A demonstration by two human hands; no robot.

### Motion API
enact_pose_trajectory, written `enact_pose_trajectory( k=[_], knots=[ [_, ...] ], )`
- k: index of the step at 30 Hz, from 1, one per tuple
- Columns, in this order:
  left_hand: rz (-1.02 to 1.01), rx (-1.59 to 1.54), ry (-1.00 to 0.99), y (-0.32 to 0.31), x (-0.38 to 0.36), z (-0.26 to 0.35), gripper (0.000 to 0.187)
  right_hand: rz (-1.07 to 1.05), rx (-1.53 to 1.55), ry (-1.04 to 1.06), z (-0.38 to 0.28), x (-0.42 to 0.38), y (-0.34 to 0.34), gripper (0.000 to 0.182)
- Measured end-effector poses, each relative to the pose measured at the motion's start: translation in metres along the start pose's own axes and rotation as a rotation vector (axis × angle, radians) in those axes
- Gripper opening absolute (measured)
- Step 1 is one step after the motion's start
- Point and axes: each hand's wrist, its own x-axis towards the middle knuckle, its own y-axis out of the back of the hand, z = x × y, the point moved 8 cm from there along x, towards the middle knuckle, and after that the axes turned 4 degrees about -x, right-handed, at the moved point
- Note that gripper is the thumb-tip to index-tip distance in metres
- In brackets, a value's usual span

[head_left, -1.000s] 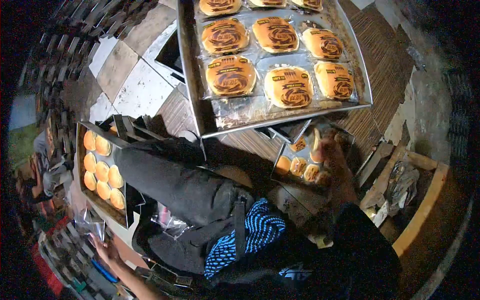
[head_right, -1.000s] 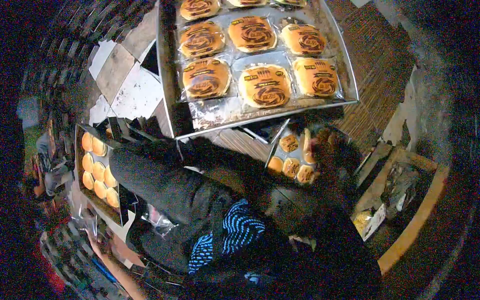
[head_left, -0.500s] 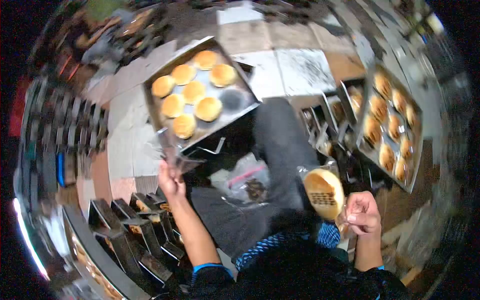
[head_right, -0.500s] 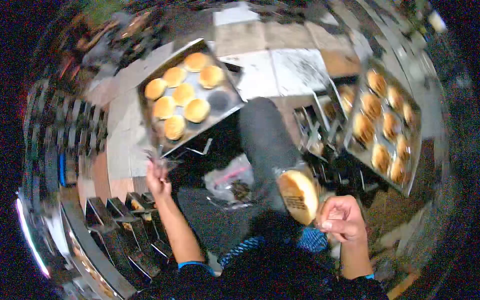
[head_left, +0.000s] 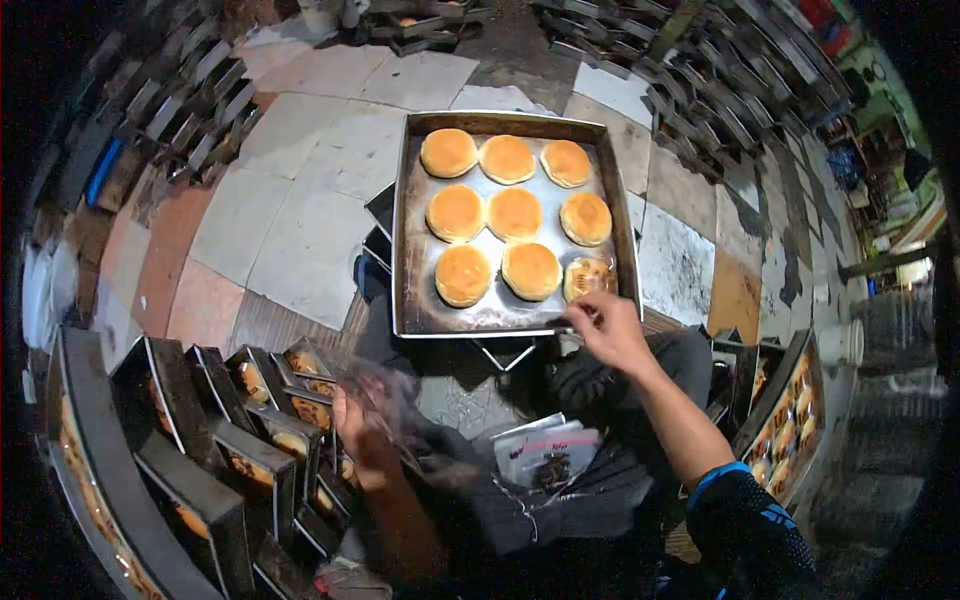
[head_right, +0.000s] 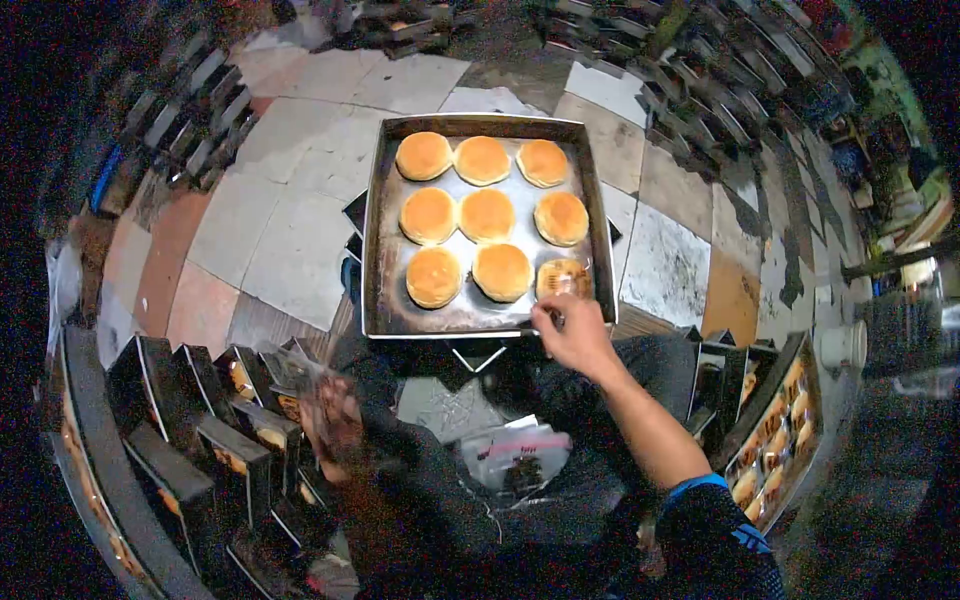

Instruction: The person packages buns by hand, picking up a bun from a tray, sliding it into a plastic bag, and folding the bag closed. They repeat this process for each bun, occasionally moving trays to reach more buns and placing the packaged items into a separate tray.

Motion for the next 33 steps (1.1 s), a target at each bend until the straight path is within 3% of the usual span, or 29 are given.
enact_pose_trajectory(
  k=[1, 2, 3, 4, 5, 6, 8, 9, 10, 12, 14, 16, 18, 20, 21, 22, 23, 24, 25, 27, 28, 29, 30, 33],
  knots=[
    [-0.086, -0.185, 0.010, -0.006, 0.004, -0.004, 0.026, 0.157, 0.008, 0.088, 0.006, 0.019, 0.006, 0.021],
    [-0.174, -0.365, 0.018, -0.015, 0.004, -0.004, 0.025, 0.143, -0.049, 0.061, 0.022, 0.047, 0.008, 0.023],
    [-0.158, -0.358, 0.023, -0.022, 0.003, -0.002, 0.025, 0.258, -0.192, 0.151, 0.040, 0.074, 0.010, 0.025],
    [0.005, -0.291, 0.038, -0.024, 0.000, -0.002, 0.023, 0.257, -0.168, 0.193, 0.039, 0.106, 0.014, 0.027],
    [0.160, -0.223, 0.054, -0.019, 0.000, -0.004, 0.020, 0.144, -0.255, 0.181, 0.062, 0.140, 0.005, 0.026],
    [0.161, -0.219, 0.062, -0.008, 0.006, -0.010, 0.020, 0.177, -0.280, 0.323, 0.085, 0.167, -0.004, 0.027],
    [-0.132, -0.108, 0.174, 0.005, 0.017, -0.027, 0.019, 0.237, -0.281, 0.339, 0.078, 0.201, 0.006, 0.027],
    [-0.135, -0.335, 0.205, 0.001, 0.016, -0.024, 0.027, 0.100, -0.348, 0.305, 0.085, 0.224, 0.001, 0.031],
    [-0.130, -0.338, 0.210, 0.007, 0.019, -0.029, 0.027, -0.038, -0.416, 0.270, 0.090, 0.237, -0.005, 0.035],
    [-0.050, -0.196, 0.122, 0.014, 0.024, -0.033, 0.031, -0.125, -0.390, 0.214, 0.096, 0.249, -0.009, 0.038],
    [-0.136, -0.148, 0.150, -0.008, 0.020, -0.025, 0.031, -0.196, -0.359, 0.158, 0.101, 0.255, -0.008, 0.042],
    [-0.302, -0.046, 0.182, -0.055, 0.012, -0.010, 0.031, -0.434, -0.537, 0.437, 0.101, 0.250, -0.028, 0.044],
    [-0.254, -0.108, 0.111, -0.066, 0.009, -0.005, 0.031, -0.440, -0.502, 0.519, 0.099, 0.233, -0.020, 0.042],
    [-0.197, -0.237, 0.285, -0.065, 0.006, -0.017, 0.025, -0.279, -0.554, 0.574, 0.093, 0.213, 0.002, 0.041],
    [-0.210, -0.374, 0.162, -0.050, 0.014, -0.025, 0.025, -0.268, -0.556, 0.582, 0.091, 0.197, 0.009, 0.041],
    [-0.220, -0.375, 0.152, -0.055, 0.012, -0.021, 0.025, -0.177, -0.301, 0.310, 0.095, 0.186, 0.033, 0.039],
    [-0.268, -0.177, 0.136, -0.066, 0.011, -0.018, 0.020, -0.087, -0.044, 0.043, 0.103, 0.168, 0.055, 0.038],
    [-0.311, 0.024, 0.117, -0.078, 0.008, -0.015, 0.014, 0.042, 0.210, -0.026, 0.092, 0.142, 0.073, 0.035],
    [-0.236, 0.068, 0.127, -0.086, 0.004, -0.012, 0.013, 0.160, 0.748, -0.201, 0.110, 0.121, 0.068, 0.031],
    [-0.188, 0.094, 0.109, -0.095, -0.002, -0.013, 0.012, -0.088, 1.310, -0.447, 0.081, 0.053, 0.057, 0.041],
    [-0.131, 0.122, 0.102, -0.093, -0.004, -0.015, 0.012, -0.213, 1.521, -0.336, 0.049, 0.020, 0.051, 0.049],
    [-0.127, 0.171, 0.080, -0.094, -0.006, -0.019, 0.011, -0.334, 1.540, -0.172, 0.025, -0.007, 0.043, 0.051],
    [-0.075, 0.259, 0.069, -0.091, -0.012, -0.024, 0.010, -0.358, 1.521, -0.186, 0.013, -0.037, 0.032, 0.049],
    [-0.183, 0.566, -0.058, -0.106, -0.043, -0.028, 0.014, -0.501, 1.373, -0.330, -0.035, -0.099, -0.001, 0.046]
  ],
)
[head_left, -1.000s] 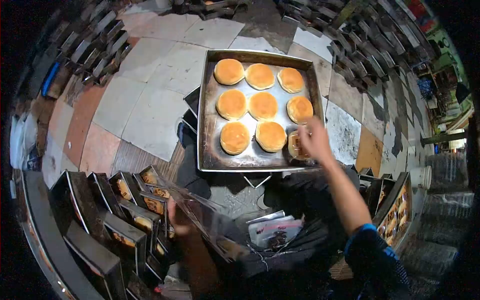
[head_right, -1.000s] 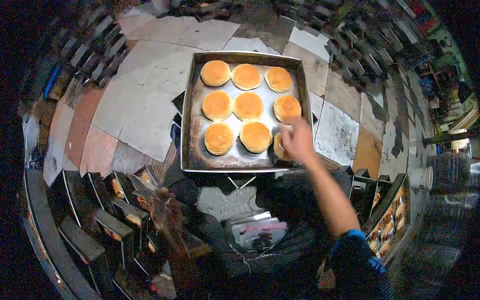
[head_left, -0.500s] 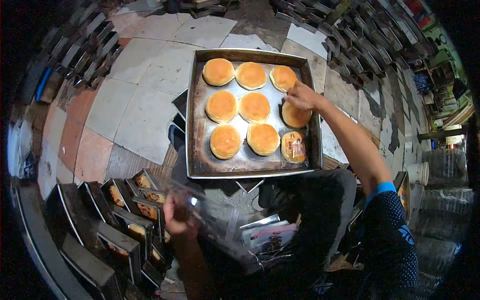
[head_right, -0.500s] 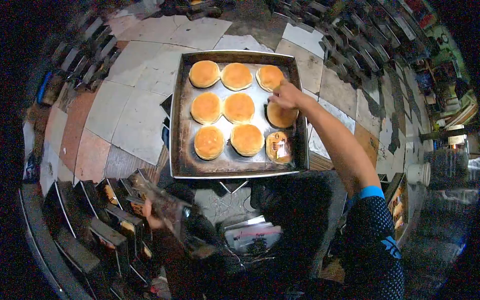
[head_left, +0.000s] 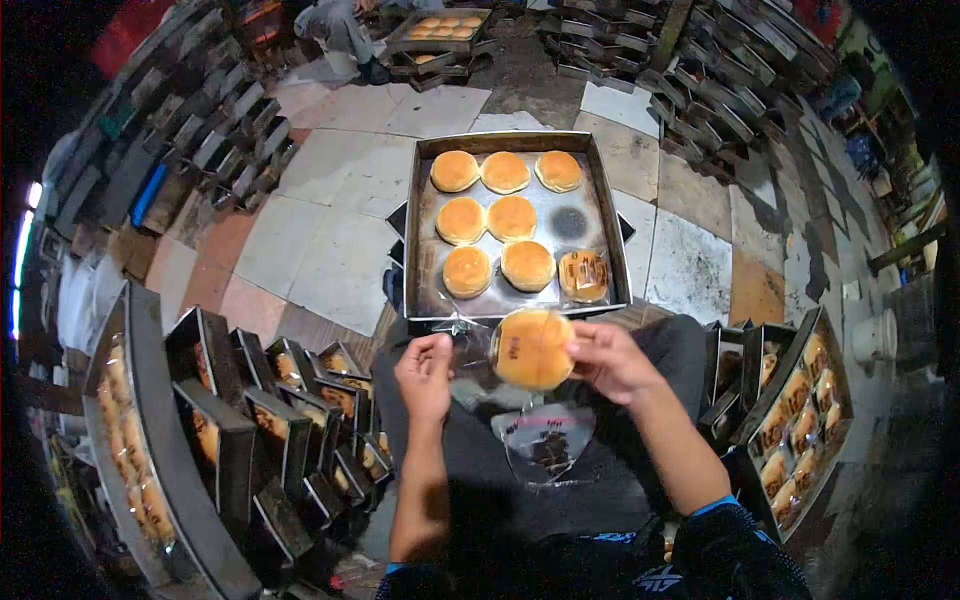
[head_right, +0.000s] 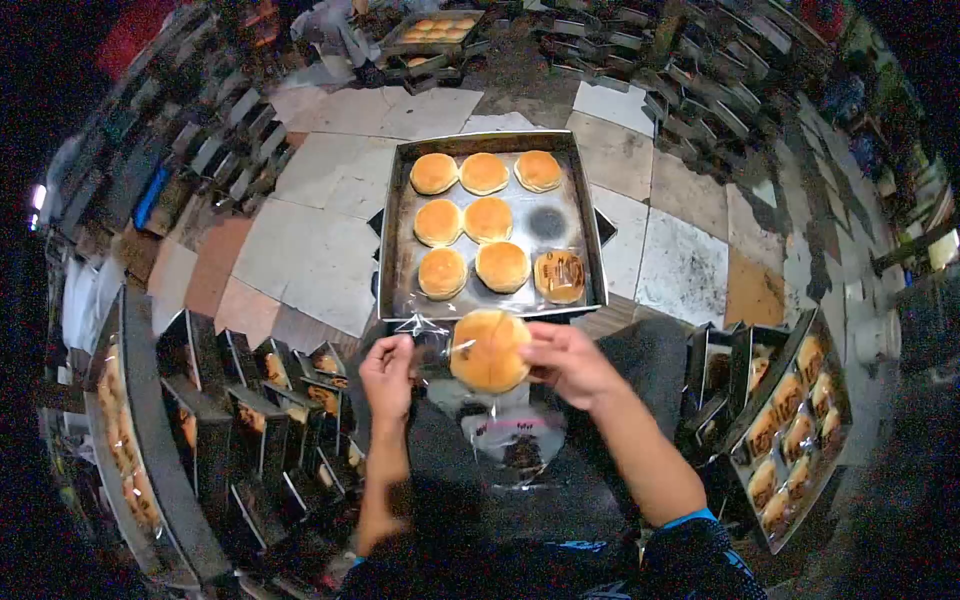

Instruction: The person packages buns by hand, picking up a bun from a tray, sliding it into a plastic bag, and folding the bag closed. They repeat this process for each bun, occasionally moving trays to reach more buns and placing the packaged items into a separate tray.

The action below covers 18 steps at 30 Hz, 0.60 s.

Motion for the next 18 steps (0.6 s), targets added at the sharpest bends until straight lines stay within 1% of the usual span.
enact_pose_trajectory(
  k=[1, 2, 3, 4, 5, 7, 8, 9, 11, 12, 13, 14, 15, 17, 18],
  knots=[
    [-0.039, 0.067, -0.065, -0.009, -0.012, 0.012, 0.017, -0.011, -0.012, 0.046, 0.003, -0.009, -0.016, 0.047],
    [-0.022, 0.100, -0.180, -0.011, -0.020, 0.020, 0.021, 0.034, -0.172, 0.207, -0.007, -0.020, -0.028, 0.046],
    [0.035, 0.134, -0.184, -0.013, -0.032, 0.032, 0.035, 0.078, -0.331, 0.366, -0.020, -0.035, -0.044, 0.045],
    [-0.021, -0.169, -0.096, -0.027, -0.048, 0.041, 0.048, 0.195, -0.637, 0.452, -0.035, -0.058, -0.061, 0.041],
    [-0.074, -0.473, -0.009, -0.044, -0.067, 0.053, 0.061, 0.132, -0.832, 0.684, -0.047, -0.074, -0.084, 0.041],
    [-0.053, -0.582, -0.086, -0.071, -0.087, 0.092, 0.080, 0.050, -1.093, 1.027, -0.054, -0.097, -0.129, 0.047],
    [-0.282, -0.667, -0.042, -0.080, -0.090, 0.107, 0.082, 0.001, -1.172, 1.092, -0.051, -0.103, -0.142, 0.053],
    [-0.249, -0.791, -0.073, -0.079, -0.094, 0.123, 0.083, -0.007, -1.163, 1.103, -0.052, -0.107, -0.146, 0.053],
    [-0.062, -0.553, -0.211, -0.074, -0.119, 0.134, 0.086, -0.008, -1.181, 1.252, -0.060, -0.125, -0.157, 0.051],
    [-0.086, -0.529, -0.298, -0.082, -0.140, 0.144, 0.088, -0.011, -1.134, 1.314, -0.067, -0.138, -0.161, 0.047],
    [-0.108, -0.503, -0.384, -0.086, -0.159, 0.154, 0.091, -0.015, -1.126, 1.325, -0.069, -0.144, -0.161, 0.047],
    [-0.138, -0.535, -0.380, -0.080, -0.162, 0.163, 0.091, -0.054, -1.184, 1.406, -0.067, -0.153, -0.163, 0.046],
    [-0.204, -0.652, -0.397, -0.072, -0.156, 0.179, 0.087, -0.091, -1.239, 1.483, -0.062, -0.160, -0.167, 0.044],
    [-0.315, -0.895, -0.342, -0.068, -0.149, 0.196, 0.085, -0.134, -1.248, 1.504, -0.058, -0.163, -0.172, 0.043],
    [-0.374, -0.877, -0.385, -0.073, -0.149, 0.188, 0.081, -0.092, -1.243, 1.480, -0.061, -0.159, -0.176, 0.042]
  ],
)
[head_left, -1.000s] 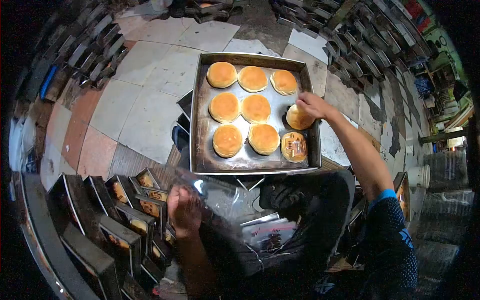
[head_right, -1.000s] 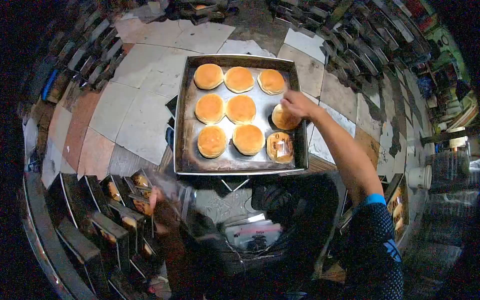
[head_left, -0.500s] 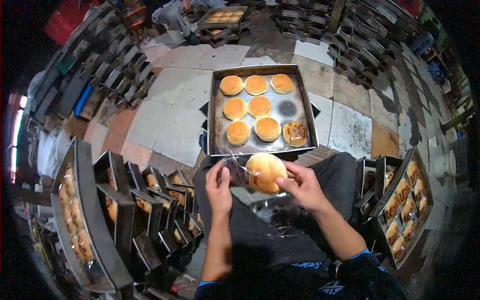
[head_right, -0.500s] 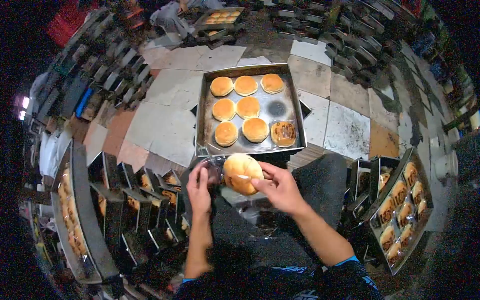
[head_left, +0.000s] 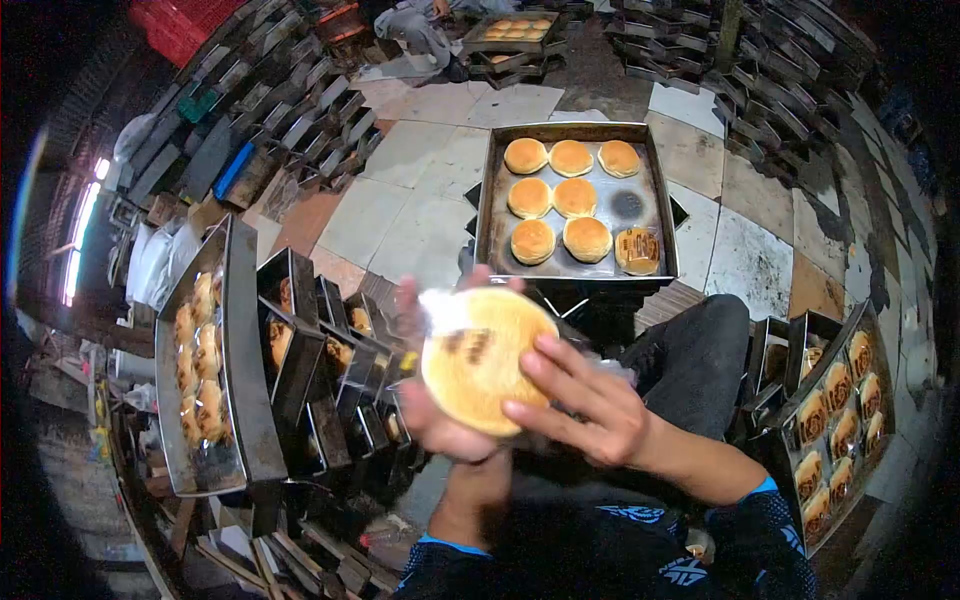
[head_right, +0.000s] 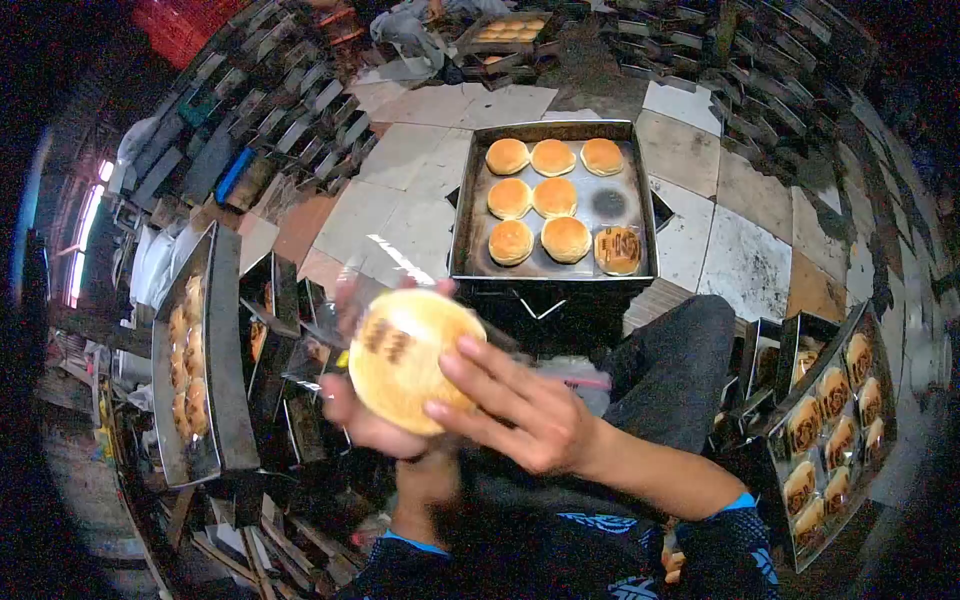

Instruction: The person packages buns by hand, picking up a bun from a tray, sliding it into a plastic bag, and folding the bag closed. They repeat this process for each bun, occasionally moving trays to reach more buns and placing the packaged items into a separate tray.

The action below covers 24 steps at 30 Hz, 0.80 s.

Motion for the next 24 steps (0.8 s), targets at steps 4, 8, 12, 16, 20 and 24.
enact_pose_trajectory(
  k=[4, 8, 12, 16, 20, 24],
  knots=[
    [0.380, 0.320, 0.068, 0.064, -0.025, -0.047, 0.067, -0.058, -0.030, -0.242, 0.010, 0.007, -0.014, 0.041],
    [0.444, 0.068, 0.184, 0.084, -0.005, -0.025, 0.062, -0.312, 0.265, -0.305, 0.022, -0.037, -0.034, 0.028],
    [0.429, 0.122, 0.265, 0.077, -0.019, -0.043, 0.062, -0.277, 0.626, -0.473, 0.038, -0.032, -0.027, 0.016],
    [0.456, 0.133, 0.465, 0.093, -0.023, -0.065, 0.051, -0.385, 0.585, -0.304, 0.032, -0.023, -0.052, 0.013],
    [0.417, -0.108, 0.490, 0.107, -0.008, -0.043, 0.061, -0.640, 1.359, -0.084, -0.002, -0.020, -0.011, 0.013],
    [0.529, -0.060, 0.538, 0.124, -0.022, -0.042, 0.068, -0.127, 0.211, -0.578, 0.088, -0.051, -0.030, 0.027]
  ],
)
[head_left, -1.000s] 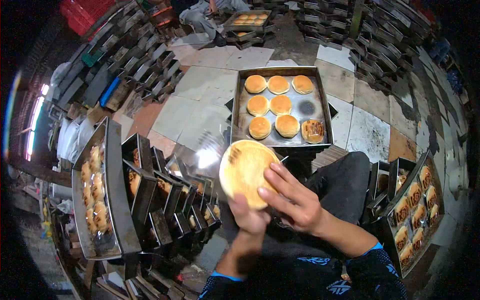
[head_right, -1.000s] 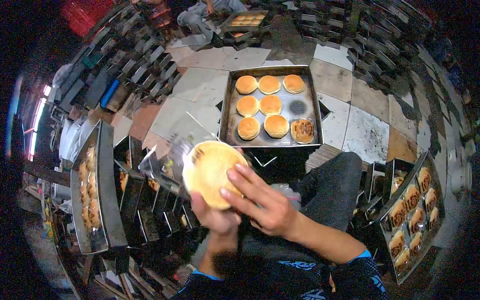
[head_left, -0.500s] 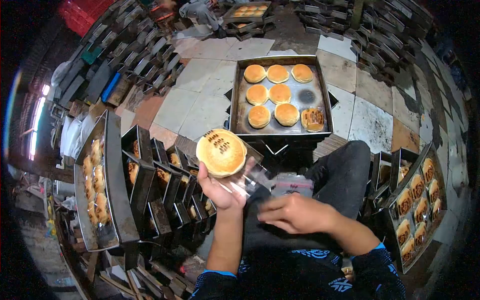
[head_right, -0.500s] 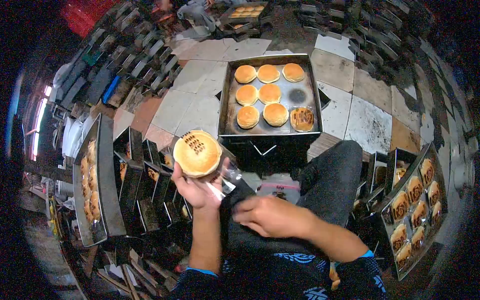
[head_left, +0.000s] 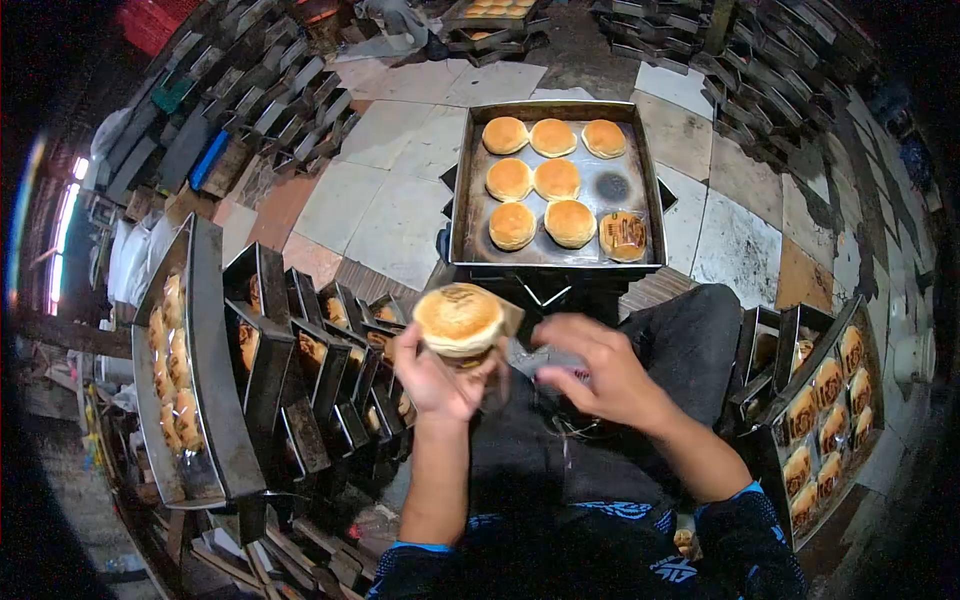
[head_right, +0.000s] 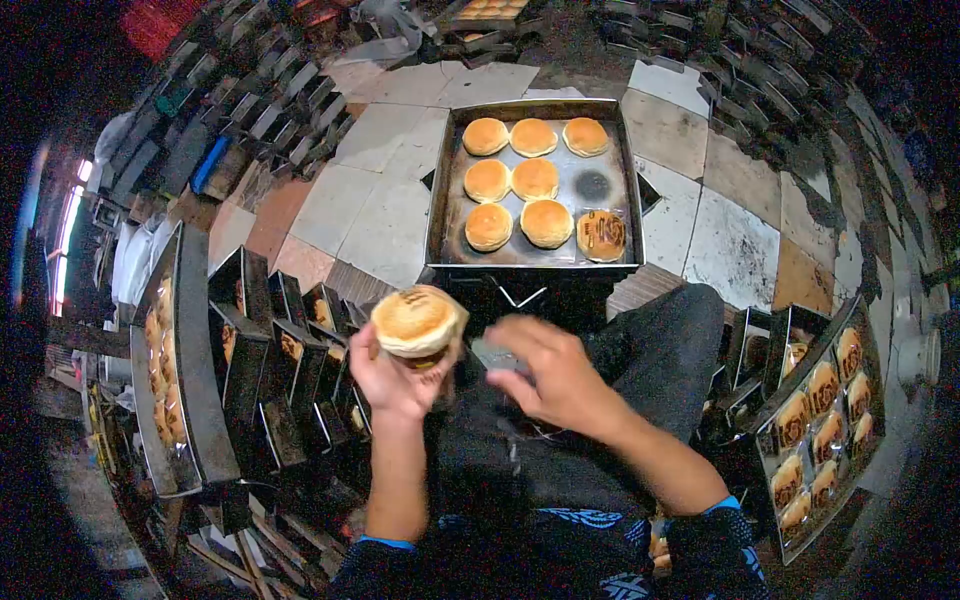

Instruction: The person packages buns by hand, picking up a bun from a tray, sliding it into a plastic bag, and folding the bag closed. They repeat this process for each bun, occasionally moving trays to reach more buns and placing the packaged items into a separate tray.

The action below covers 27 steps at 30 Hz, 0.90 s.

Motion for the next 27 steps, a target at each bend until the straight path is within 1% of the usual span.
enact_pose_trajectory(
  k=[1, 2, 3, 4, 5, 6, 7, 8, 9, 10, 11, 13, 14, 15, 16, 17, 18, 19, 20, 21, 22, 23, 24, 25, 26, 27],
  knots=[
    [0.099, 0.072, 0.024, 0.008, 0.001, -0.008, 0.068, 0.233, -0.234, 0.039, -0.009, 0.004, 0.010, 0.023],
    [0.119, 0.101, 0.054, -0.001, -0.008, -0.023, 0.066, 0.249, -0.146, 0.123, -0.018, 0.004, 0.010, 0.023],
    [-0.158, -0.140, 0.183, -0.019, -0.016, -0.043, 0.063, 0.257, -0.057, 0.206, -0.027, 0.004, 0.012, 0.022],
    [-0.001, -0.095, 0.184, 0.000, -0.019, -0.055, 0.059, 0.348, -0.056, 0.293, -0.038, 0.003, 0.015, 0.019],
    [0.155, -0.047, 0.186, 0.022, -0.023, -0.068, 0.055, 0.397, 0.033, 0.278, -0.035, 0.001, 0.017, 0.015],
    [0.114, 0.309, -0.179, 0.043, -0.020, -0.057, 0.050, 0.445, 0.110, 0.120, -0.020, 0.001, 0.014, 0.014],
    [0.215, 0.464, -0.475, 0.036, -0.020, -0.038, 0.053, 0.490, 0.185, -0.035, -0.004, -0.001, 0.010, 0.013],
    [0.162, 0.474, -0.600, 0.029, -0.022, -0.028, 0.048, 0.485, 0.184, -0.029, -0.002, 0.000, 0.006, 0.013],
    [0.111, 0.486, -0.720, 0.025, -0.028, -0.015, 0.043, 0.443, 0.309, -0.141, 0.011, 0.000, -0.002, 0.014],
    [-0.093, 0.849, -0.965, 0.023, -0.038, 0.001, 0.027, 0.396, 0.433, -0.262, 0.022, -0.002, -0.012, 0.014],
    [-0.084, 1.349, -1.141, -0.017, -0.053, 0.021, 0.013, 0.385, 0.430, -0.278, 0.020, 0.000, -0.010, 0.014],
    [-0.066, 1.487, -1.320, -0.037, -0.073, 0.046, 0.011, 0.211, 0.219, -0.071, -0.012, 0.030, 0.001, 0.016],
    [-0.115, 1.474, -1.405, -0.039, -0.083, 0.060, 0.010, 0.203, -0.030, 0.145, -0.039, 0.042, 0.014, 0.019],
    [-0.169, 1.462, -1.485, -0.037, -0.094, 0.070, 0.009, 0.195, -0.025, 0.140, -0.032, 0.042, 0.007, 0.019],
    [-0.135, 1.393, -1.570, -0.021, -0.097, 0.075, 0.008, 0.279, -0.006, 0.264, -0.028, 0.036, 0.000, 0.018],
    [-0.119, 1.397, -1.568, -0.006, -0.089, 0.078, 0.008, 0.358, 0.016, 0.391, -0.023, 0.028, -0.009, 0.017],
    [-0.036, 1.578, -1.531, 0.006, -0.072, 0.078, 0.010, 0.268, -0.001, 0.172, 0.010, 0.039, -0.038, 0.011],
    [0.049, 1.759, -1.487, 0.020, -0.058, 0.078, 0.012, 0.182, 0.209, -0.111, 0.049, 0.044, -0.067, 0.006],
    [0.027, 1.644, -1.445, 0.037, -0.051, 0.086, 0.013, 0.184, 0.204, -0.049, 0.055, 0.041, -0.077, 0.005],
    [0.036, 1.648, -1.456, 0.049, -0.046, 0.089, 0.013, 0.189, 0.197, 0.012, 0.055, 0.039, -0.080, 0.005],
    [0.044, 1.561, -1.455, 0.064, -0.047, 0.089, 0.012, 0.220, 0.210, 0.057, 0.053, 0.034, -0.083, 0.007],
    [0.057, 1.479, -1.433, 0.074, -0.052, 0.085, 0.011, 0.206, 0.218, 0.041, 0.052, 0.034, -0.086, 0.007],
    [0.194, 1.112, -1.255, 0.093, -0.048, 0.084, 0.008, 0.211, 0.157, 0.043, 0.048, 0.033, -0.085, 0.008],
    [0.204, 1.109, -1.253, 0.092, -0.047, 0.087, 0.008, 0.221, 0.092, 0.061, 0.045, 0.036, -0.083, 0.009],
    [0.107, 1.304, -1.318, 0.077, -0.041, 0.083, 0.008, 0.275, -0.017, 0.094, 0.040, 0.042, -0.082, 0.006],
    [0.004, 1.502, -1.366, 0.064, -0.034, 0.075, 0.009, 0.270, -0.021, 0.091, 0.041, 0.054, -0.093, 0.006]
  ],
)
